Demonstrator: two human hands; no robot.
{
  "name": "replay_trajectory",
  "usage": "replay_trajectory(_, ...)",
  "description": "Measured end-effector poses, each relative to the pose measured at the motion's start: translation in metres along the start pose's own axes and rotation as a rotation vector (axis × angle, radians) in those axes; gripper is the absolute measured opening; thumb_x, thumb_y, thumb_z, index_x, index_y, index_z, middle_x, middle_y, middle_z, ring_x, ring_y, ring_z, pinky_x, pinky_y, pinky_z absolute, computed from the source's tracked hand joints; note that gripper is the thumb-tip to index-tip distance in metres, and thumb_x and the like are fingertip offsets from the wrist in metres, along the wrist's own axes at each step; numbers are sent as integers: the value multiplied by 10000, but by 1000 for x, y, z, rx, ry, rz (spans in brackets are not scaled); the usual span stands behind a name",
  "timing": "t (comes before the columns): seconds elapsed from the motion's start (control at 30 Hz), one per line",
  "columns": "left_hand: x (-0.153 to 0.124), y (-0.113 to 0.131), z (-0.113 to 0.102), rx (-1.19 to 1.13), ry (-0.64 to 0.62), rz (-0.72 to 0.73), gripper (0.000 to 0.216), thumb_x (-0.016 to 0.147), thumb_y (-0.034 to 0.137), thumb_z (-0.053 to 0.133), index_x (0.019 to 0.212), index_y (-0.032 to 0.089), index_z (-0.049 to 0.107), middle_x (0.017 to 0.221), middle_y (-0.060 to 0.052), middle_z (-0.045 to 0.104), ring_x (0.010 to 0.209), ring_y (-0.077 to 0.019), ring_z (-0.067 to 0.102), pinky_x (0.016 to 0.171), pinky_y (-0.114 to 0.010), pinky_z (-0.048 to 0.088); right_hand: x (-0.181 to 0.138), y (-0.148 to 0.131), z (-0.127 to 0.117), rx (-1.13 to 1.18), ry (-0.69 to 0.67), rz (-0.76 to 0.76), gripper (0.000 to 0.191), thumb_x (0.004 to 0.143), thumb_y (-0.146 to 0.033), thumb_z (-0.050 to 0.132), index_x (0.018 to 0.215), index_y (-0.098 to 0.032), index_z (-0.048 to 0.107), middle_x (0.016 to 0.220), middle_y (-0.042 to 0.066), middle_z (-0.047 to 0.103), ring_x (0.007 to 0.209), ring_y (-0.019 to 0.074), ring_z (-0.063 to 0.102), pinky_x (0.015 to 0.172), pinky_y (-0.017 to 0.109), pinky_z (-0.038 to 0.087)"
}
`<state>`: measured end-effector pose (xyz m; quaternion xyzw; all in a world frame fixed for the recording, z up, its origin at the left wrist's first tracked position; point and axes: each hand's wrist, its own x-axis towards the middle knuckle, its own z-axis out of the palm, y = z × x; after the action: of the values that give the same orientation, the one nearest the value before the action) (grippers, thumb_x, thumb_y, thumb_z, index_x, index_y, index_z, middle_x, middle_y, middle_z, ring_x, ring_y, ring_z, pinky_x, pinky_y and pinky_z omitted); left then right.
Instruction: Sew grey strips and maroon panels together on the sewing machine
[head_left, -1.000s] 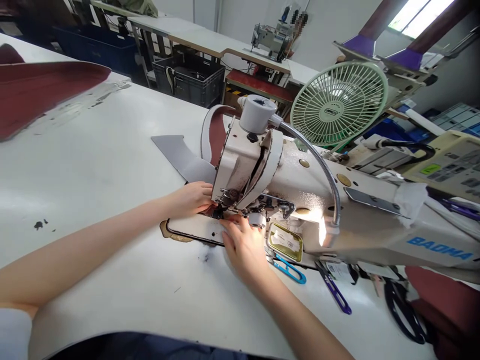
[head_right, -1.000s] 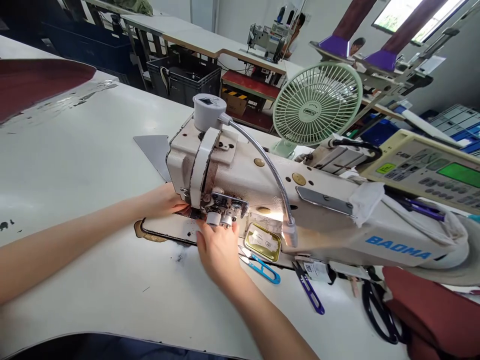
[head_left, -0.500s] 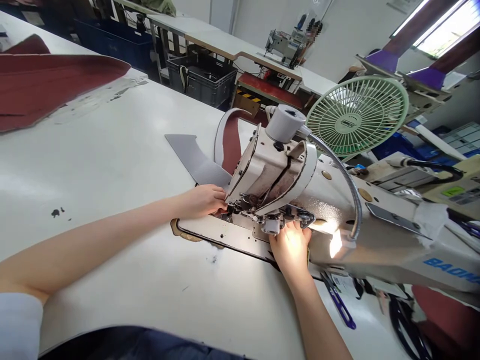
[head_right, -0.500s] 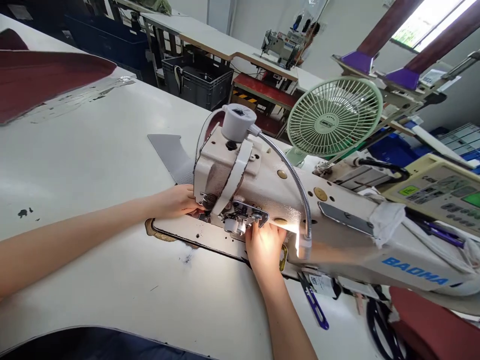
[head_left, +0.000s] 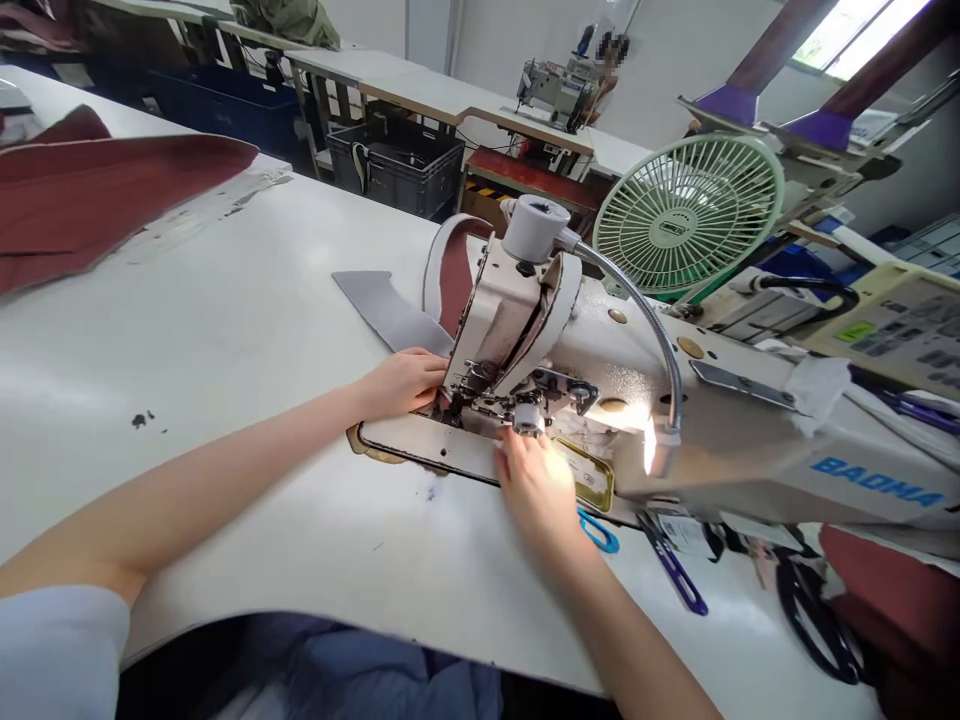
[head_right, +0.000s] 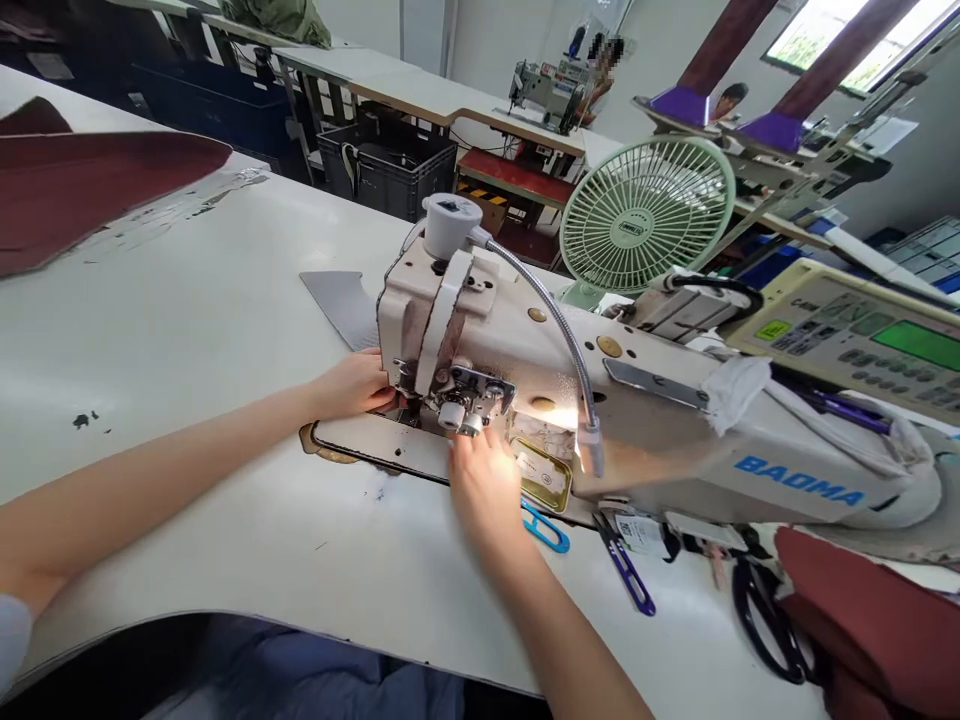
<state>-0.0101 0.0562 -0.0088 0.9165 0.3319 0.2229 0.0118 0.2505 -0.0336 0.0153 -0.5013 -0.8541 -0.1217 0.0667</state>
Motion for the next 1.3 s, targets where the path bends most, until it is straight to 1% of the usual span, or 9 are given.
replay_trajectory(0.13,-16,11,-3,66,-40,-61,243,886,130,486,993,210,689,970,-34,704,906,-173,662,900,-327,443,-3,-25,2,181,1,-122,154,923,-99,501,976,-170,627,926,81,641,867,209,560,752,305,444)
replay_trajectory(0.3,-71,60,-21,92,27,-22,272,886,91,443,1048,183,643,1068,-42,713,1067,-188,644,868,-331,456,-6,-29,4,485,-6,-277,319,866,28,445,1001,-185,641,1084,78,660,1002,198,555,862,310,489)
replay_trajectory(0.4,-94,90,-32,89,27,-26,247,867,94,469,1018,181,645,1017,-47,719,1015,-195,648,844,-335,460,-6,-33,5,584,-9,-302,298,868,33,441,903,-186,639,1020,61,684,960,184,569,840,301,498)
replay_trajectory(0.5,-96,103,-38,64,-47,-112,306,821,135,530,1107,180,630,1091,-69,691,976,-210,629,875,-350,456,-3,-37,6,595,-14,-251,226,924,-47,469,928,-186,647,933,50,687,900,183,575,807,302,506)
replay_trajectory(0.63,-75,98,-35,77,-168,-75,422,795,183,574,1217,163,585,1257,-109,623,1090,-260,578,913,-383,437,-1,-36,7,537,31,-186,180,968,-174,507,1016,-179,680,996,71,692,932,204,570,856,337,512)
replay_trajectory(0.77,-56,86,-29,54,-197,39,370,804,230,615,1162,139,602,1212,-122,651,1141,-279,566,956,-408,421,1,-29,13,521,70,-208,238,967,-135,495,1092,-170,695,1089,76,694,981,198,573,884,314,514)
replay_trajectory(0.97,-54,74,-18,-141,-81,-101,345,789,242,642,1128,181,619,1260,-89,633,1176,-261,561,982,-404,430,6,-29,15,402,74,-182,200,935,-137,568,1068,-172,712,1036,88,682,940,203,580,836,311,512)
replay_trajectory(1.13,-59,70,-15,-228,-39,-108,342,786,211,626,1126,183,616,1264,-100,624,1186,-265,557,1008,-425,437,10,-34,12,299,42,-149,212,964,-168,520,1070,-175,704,1015,94,669,935,214,565,840,331,501)
replay_trajectory(1.3,-57,69,-20,-335,70,-118,295,760,149,599,1053,186,606,1130,-87,647,1110,-247,569,979,-411,478,10,-42,5,329,52,-89,234,986,-246,501,1025,-237,731,1011,74,652,914,203,538,833,332,492)
